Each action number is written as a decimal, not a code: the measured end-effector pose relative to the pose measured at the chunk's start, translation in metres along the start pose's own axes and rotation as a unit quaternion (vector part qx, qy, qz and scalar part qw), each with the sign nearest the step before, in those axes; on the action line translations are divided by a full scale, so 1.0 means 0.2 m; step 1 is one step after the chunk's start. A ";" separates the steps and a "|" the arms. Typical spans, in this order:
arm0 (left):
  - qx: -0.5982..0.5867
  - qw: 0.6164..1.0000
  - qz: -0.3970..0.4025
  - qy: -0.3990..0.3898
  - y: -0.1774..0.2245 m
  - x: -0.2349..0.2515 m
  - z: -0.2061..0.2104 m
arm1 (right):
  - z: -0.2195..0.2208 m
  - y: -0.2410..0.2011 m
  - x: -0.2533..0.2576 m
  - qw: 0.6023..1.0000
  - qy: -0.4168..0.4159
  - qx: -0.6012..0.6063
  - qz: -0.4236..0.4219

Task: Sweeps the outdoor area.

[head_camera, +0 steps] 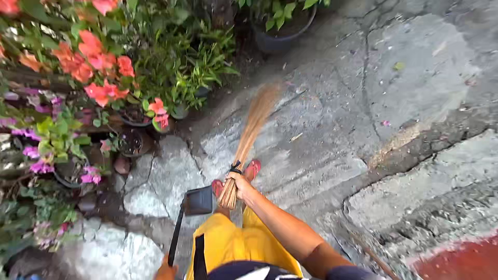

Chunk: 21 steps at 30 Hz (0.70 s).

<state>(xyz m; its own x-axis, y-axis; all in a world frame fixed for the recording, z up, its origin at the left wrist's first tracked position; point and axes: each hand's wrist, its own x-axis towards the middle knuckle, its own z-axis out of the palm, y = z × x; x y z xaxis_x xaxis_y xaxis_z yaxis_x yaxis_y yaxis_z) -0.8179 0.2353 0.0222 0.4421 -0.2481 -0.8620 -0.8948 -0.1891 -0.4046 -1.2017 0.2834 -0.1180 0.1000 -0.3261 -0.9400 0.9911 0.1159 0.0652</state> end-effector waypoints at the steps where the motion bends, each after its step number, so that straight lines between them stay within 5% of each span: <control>1: 0.009 1.000 -0.012 -0.008 -0.02 -0.01 0.01 | -0.02 0.09 -0.07 0.997 -0.039 -0.020 0.070; 5: 0.036 0.998 -0.040 -0.039 -0.05 -0.01 -0.03 | -0.09 0.22 0.03 0.948 -0.155 -0.103 0.260; 7: 0.030 0.997 -0.045 -0.053 -0.06 -0.03 -0.04 | -0.05 0.33 0.08 0.955 -0.128 -0.082 0.253; 12: 0.015 0.996 -0.058 -0.070 -0.05 -0.04 -0.02 | 0.15 0.61 -0.30 0.967 -0.028 -0.005 0.254; 15: 0.019 0.996 -0.057 -0.072 0.02 -0.05 -0.04 | 0.01 0.45 -0.31 0.965 -0.071 -0.067 0.245; 18: 0.008 0.996 -0.046 -0.080 0.07 -0.07 -0.09 | -0.27 0.05 -0.20 0.976 -0.092 -0.119 0.157; 21: -0.017 0.996 -0.033 -0.077 0.10 -0.09 -0.12 | -0.53 -0.30 -0.19 0.998 0.052 -0.027 -0.010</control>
<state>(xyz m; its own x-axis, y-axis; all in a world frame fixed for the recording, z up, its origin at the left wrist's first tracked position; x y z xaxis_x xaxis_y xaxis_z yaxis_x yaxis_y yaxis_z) -0.8417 0.2135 0.0360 0.4818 -0.0851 -0.8721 -0.8606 -0.2334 -0.4526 -1.2737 0.3882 -0.1211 0.0675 -0.2299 -0.9709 0.9863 0.1620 0.0302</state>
